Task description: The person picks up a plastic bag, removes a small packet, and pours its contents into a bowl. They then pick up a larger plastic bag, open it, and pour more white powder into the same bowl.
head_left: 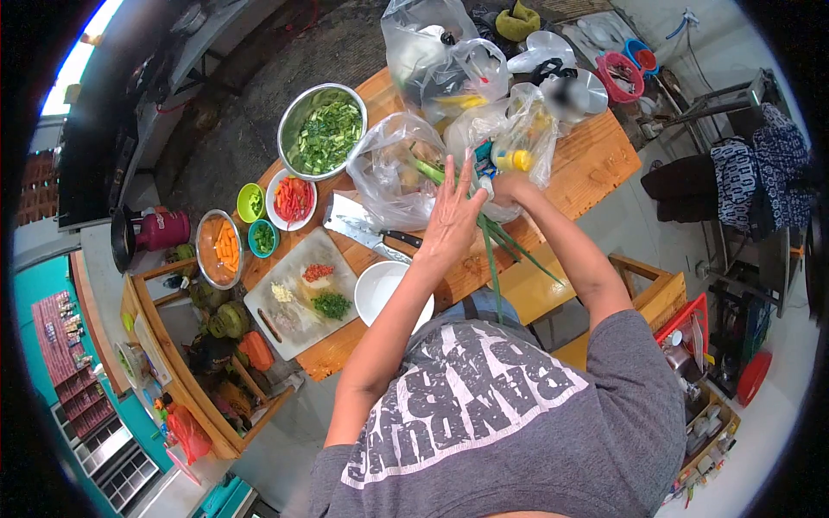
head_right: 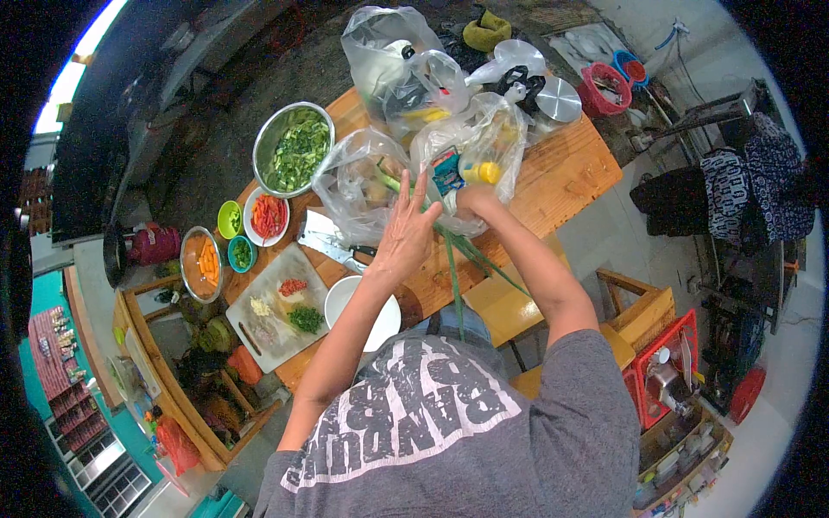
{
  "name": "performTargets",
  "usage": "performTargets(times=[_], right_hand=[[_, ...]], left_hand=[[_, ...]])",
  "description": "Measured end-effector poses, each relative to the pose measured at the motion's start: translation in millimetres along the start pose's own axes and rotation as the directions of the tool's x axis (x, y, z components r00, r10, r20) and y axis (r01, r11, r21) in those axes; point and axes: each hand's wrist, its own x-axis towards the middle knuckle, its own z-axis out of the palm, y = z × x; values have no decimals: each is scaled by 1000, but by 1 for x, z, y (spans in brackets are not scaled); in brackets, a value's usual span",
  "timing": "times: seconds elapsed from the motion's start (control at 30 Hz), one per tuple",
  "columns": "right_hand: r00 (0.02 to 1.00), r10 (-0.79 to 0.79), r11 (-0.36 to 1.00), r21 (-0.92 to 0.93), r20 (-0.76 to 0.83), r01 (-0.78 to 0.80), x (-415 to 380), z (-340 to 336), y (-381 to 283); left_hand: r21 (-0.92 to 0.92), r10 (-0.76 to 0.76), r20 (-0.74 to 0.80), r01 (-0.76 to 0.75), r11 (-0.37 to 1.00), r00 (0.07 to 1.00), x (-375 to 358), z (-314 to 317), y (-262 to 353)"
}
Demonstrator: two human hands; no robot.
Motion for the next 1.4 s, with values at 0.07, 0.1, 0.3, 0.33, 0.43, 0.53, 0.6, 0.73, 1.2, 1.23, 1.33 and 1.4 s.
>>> performTargets(times=[0.07, 0.1, 0.3, 0.33, 0.43, 0.53, 0.6, 0.73, 1.2, 1.23, 1.33, 1.4], right_hand=[[998, -62, 994, -85, 7, 62, 9, 8, 1], [996, -93, 987, -132, 11, 94, 5, 3, -1], [960, -107, 946, 269, -261, 179, -30, -14, 14], [952, -95, 918, 344, -292, 197, -36, -14, 18], [918, -45, 822, 507, -393, 258, -62, -18, 23], [853, 10, 740, 577, -522, 345, -92, -21, 19], [778, 74, 659, 616, -624, 431, -100, -19, 20], [721, 236, 363, 747, -652, 556, -110, -36, 37], [890, -262, 109, 906, -372, 410, -226, -37, -32], [906, -274, 92, 929, -322, 358, -229, -27, -43], [930, -323, -18, 984, -176, 180, -222, 18, -69], [917, -380, -179, 982, -125, 60, -214, 49, -83]], left_hand=[[-13, 10, -10, -10, 1000, 1000, 0, 1, 1], [-21, 13, -19, -13, 1000, 1000, -2, 2, 0], [-27, 31, -47, -32, 999, 998, -4, 9, -3], [-26, 40, -55, -41, 999, 998, -4, 9, -2], [-46, 16, -37, -18, 999, 999, -3, 6, 0], [-32, 13, -29, -14, 999, 999, -3, 7, -1], [-24, 30, -36, -31, 999, 999, -4, 11, -3], [-49, 6, 54, -4, 999, 998, -4, 5, -2], [-387, -29, -445, -163, 908, 895, -80, -62, 39], [-408, -1, -412, -184, 894, 911, -92, -59, 37], [-501, 40, -299, -193, 844, 954, -134, -38, 29], [-563, 26, -216, -146, 813, 976, -163, -27, 27]])
